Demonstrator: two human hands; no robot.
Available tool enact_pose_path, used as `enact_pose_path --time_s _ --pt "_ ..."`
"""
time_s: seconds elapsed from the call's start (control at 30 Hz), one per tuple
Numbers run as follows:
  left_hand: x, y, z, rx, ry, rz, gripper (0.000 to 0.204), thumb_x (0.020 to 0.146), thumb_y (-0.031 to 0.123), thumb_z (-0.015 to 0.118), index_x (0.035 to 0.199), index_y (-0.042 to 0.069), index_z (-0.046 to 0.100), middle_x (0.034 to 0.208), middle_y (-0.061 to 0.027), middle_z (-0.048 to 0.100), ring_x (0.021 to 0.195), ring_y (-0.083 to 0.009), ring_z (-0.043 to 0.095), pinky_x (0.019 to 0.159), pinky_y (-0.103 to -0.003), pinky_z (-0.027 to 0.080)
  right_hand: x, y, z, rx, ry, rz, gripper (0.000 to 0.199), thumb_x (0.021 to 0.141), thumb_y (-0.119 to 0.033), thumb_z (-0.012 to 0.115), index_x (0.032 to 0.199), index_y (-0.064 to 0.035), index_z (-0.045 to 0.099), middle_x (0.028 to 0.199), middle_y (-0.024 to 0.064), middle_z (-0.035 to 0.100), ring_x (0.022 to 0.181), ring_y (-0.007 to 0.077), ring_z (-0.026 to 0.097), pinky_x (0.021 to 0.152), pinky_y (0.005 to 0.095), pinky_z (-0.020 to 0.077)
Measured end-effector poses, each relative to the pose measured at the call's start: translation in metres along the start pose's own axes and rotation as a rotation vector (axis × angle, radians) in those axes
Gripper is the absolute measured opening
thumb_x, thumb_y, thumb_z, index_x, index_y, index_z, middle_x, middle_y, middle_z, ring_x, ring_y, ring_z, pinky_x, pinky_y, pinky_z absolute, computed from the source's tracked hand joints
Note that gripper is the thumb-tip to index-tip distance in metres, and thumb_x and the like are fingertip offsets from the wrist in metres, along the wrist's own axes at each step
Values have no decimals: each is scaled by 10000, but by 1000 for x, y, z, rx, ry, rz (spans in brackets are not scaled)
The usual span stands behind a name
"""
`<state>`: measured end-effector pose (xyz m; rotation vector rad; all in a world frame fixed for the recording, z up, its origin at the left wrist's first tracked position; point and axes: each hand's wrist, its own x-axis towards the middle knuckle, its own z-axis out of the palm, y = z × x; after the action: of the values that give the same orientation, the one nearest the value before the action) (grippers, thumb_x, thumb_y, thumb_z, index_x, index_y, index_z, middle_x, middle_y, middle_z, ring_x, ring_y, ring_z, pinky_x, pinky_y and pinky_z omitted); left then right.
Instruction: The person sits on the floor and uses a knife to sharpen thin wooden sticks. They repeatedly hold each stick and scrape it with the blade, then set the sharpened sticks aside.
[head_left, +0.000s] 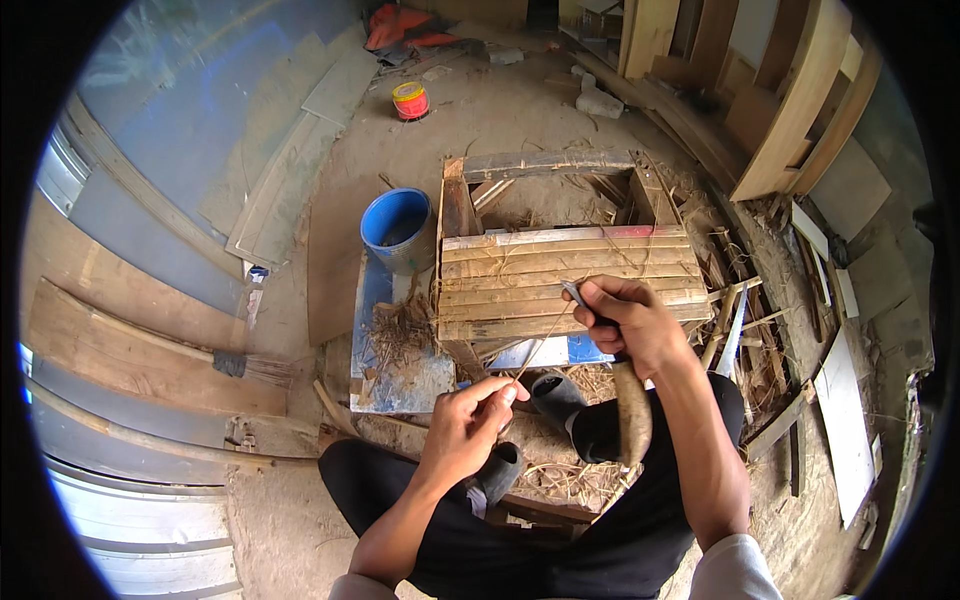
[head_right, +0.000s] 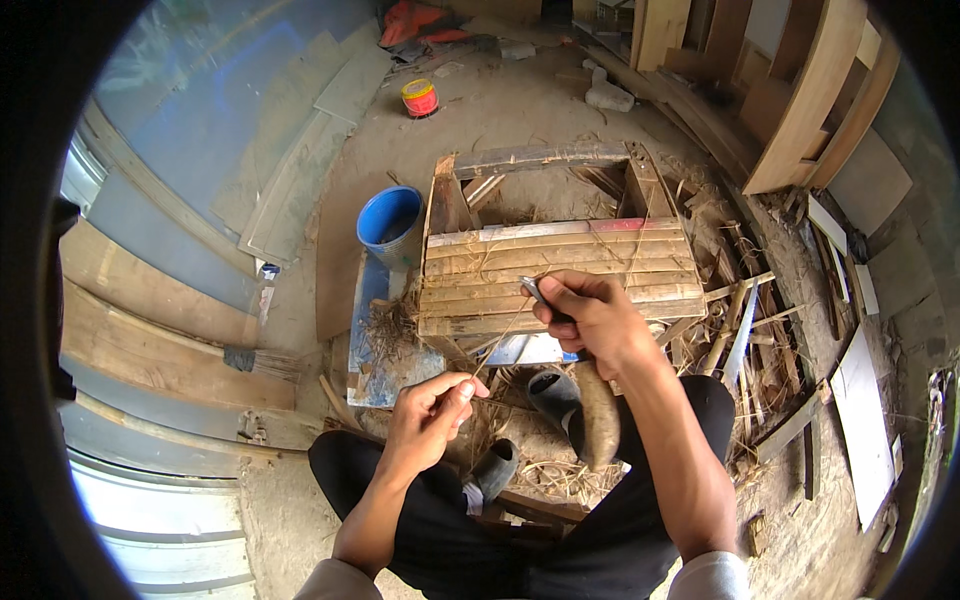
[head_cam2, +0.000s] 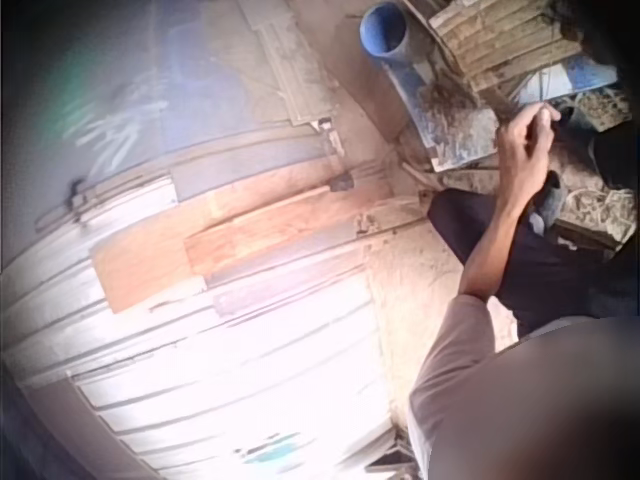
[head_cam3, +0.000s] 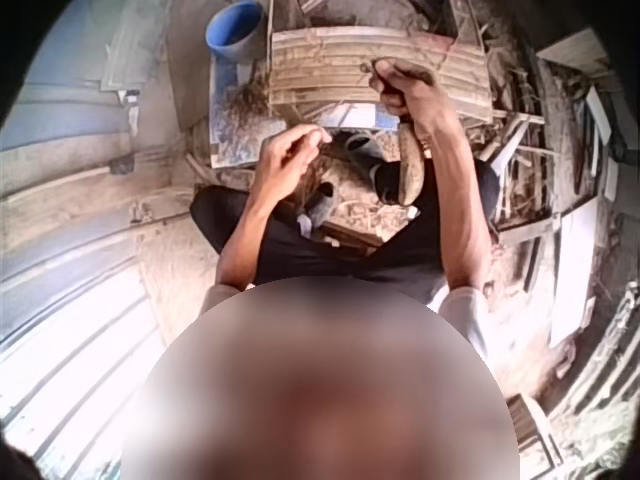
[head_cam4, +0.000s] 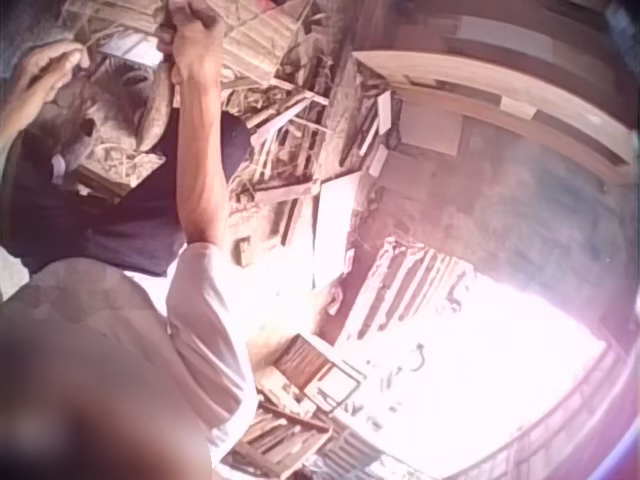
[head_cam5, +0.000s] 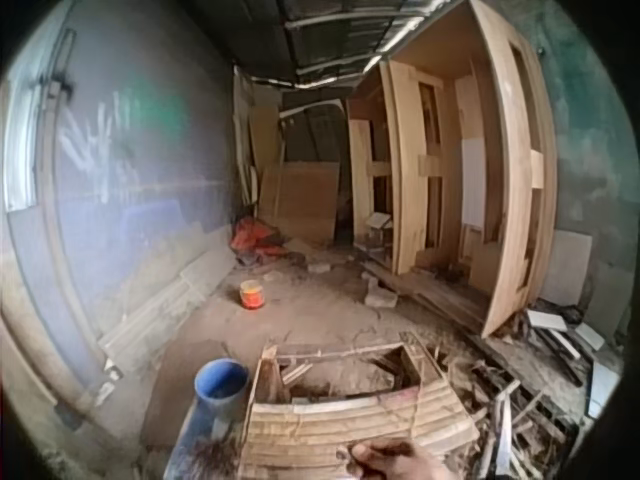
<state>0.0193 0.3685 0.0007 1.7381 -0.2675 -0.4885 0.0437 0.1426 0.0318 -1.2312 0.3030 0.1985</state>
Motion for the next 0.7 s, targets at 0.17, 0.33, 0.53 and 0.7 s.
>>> enact_pose_path --time_s 0.17,0.33,0.53,0.7 --pt "1 4 1 -136 -57 -38 227 982 201 521 956 9 640 593 44 428 529 -24 364 481 -201 311 -11 17 6 -142 -103 7 185 979 -185 519 956 -32 621 736 -9 575 531 30 415 439 177 324" --pt "3 8 -3 -213 -74 -113 233 985 213 519 964 9 629 607 55 411 528 -26 337 475 -194 286 -8 23 13 -84 -173 101 206 967 -214 546 909 -30 620 693 -12 534 518 37 366 438 181 260" --pt "-1 7 2 -84 -102 -40 222 989 193 508 936 15 629 605 51 395 542 -33 341 482 -208 288 -4 -4 -22 43 -39 33 228 963 -198 539 1034 12 597 716 -12 514 521 38 327 442 182 237" --pt "3 6 6 -139 -128 -1 234 979 217 530 960 5 628 633 50 414 531 -20 307 458 -185 238 -1 0 -33 78 -18 -41 194 971 -171 521 972 5 603 722 7 540 538 43 356 446 185 252"
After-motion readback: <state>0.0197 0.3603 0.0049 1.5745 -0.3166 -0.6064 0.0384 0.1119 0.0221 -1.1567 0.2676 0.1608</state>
